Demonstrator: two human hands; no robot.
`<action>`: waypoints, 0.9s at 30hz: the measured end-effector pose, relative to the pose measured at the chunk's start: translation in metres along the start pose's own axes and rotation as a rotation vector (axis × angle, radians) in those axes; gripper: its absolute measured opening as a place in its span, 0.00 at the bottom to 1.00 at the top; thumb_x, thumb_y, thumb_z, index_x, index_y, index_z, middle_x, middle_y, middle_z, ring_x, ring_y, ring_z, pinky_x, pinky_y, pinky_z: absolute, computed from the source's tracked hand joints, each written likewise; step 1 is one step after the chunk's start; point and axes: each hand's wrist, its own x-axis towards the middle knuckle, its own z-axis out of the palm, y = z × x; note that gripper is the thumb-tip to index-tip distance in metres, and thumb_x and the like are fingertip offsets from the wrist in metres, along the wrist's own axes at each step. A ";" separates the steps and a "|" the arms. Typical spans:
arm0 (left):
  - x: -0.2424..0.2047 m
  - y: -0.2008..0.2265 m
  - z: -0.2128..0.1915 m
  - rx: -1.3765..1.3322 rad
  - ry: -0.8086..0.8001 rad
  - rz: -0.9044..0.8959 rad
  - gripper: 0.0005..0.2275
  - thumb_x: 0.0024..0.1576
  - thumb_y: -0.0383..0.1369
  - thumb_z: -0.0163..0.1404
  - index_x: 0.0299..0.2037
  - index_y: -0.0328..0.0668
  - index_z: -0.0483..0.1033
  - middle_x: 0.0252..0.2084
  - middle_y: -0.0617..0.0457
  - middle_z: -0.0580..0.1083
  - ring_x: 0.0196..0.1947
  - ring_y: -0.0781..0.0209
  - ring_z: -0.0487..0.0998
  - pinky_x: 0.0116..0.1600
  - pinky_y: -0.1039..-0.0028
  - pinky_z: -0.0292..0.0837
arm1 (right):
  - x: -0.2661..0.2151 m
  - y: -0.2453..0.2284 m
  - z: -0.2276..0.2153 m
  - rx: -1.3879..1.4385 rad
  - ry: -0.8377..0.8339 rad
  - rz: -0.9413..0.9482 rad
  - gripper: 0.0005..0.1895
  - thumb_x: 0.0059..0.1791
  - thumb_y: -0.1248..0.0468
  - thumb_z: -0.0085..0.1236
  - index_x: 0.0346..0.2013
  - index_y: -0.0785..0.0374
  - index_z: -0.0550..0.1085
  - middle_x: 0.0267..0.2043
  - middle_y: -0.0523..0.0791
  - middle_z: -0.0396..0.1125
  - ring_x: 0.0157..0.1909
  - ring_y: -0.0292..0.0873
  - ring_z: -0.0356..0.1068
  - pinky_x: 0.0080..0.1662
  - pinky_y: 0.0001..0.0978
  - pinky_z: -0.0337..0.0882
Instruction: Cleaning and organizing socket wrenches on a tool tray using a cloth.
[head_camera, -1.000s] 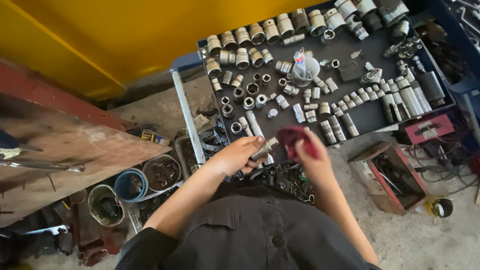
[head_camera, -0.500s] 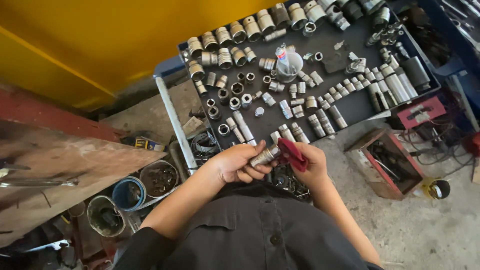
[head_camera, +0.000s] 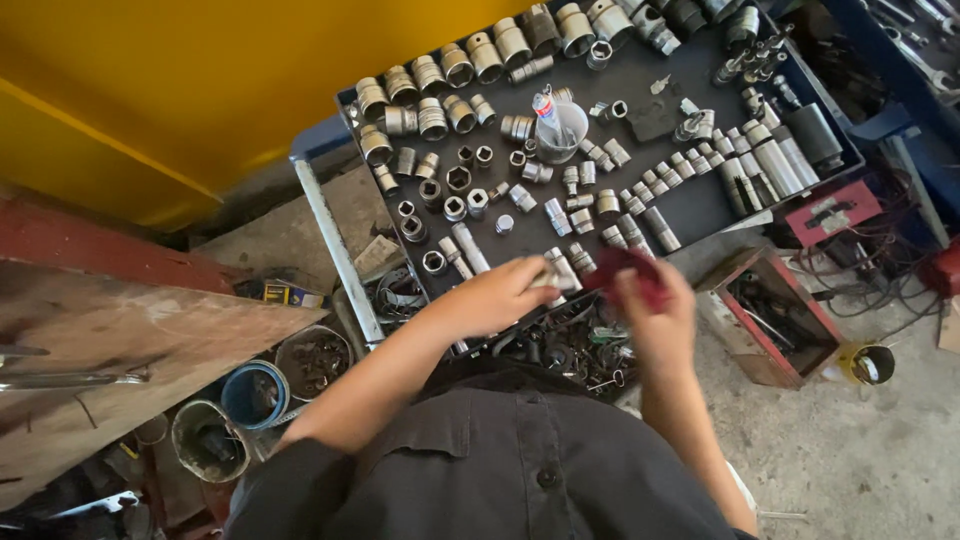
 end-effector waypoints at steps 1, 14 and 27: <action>0.015 -0.013 0.007 0.002 -0.002 0.001 0.16 0.62 0.43 0.48 0.51 0.40 0.70 0.48 0.41 0.73 0.45 0.44 0.77 0.49 0.59 0.70 | 0.003 0.003 -0.009 0.001 0.003 -0.001 0.14 0.53 0.65 0.59 0.53 0.65 0.73 0.38 0.42 0.73 0.35 0.35 0.74 0.37 0.26 0.74; 0.118 0.018 0.027 0.691 0.230 0.220 0.11 0.55 0.32 0.51 0.47 0.58 0.79 0.47 0.48 0.69 0.50 0.42 0.72 0.51 0.43 0.65 | -0.015 0.013 -0.036 0.479 0.271 0.044 0.05 0.56 0.66 0.55 0.45 0.65 0.72 0.33 0.41 0.69 0.28 0.34 0.64 0.33 0.25 0.64; 0.125 0.020 0.039 0.594 0.231 0.202 0.10 0.54 0.30 0.51 0.41 0.57 0.84 0.46 0.43 0.67 0.53 0.40 0.72 0.55 0.50 0.66 | -0.013 0.052 -0.044 0.464 0.278 0.111 0.05 0.56 0.65 0.56 0.43 0.65 0.73 0.28 0.41 0.67 0.25 0.33 0.61 0.29 0.25 0.60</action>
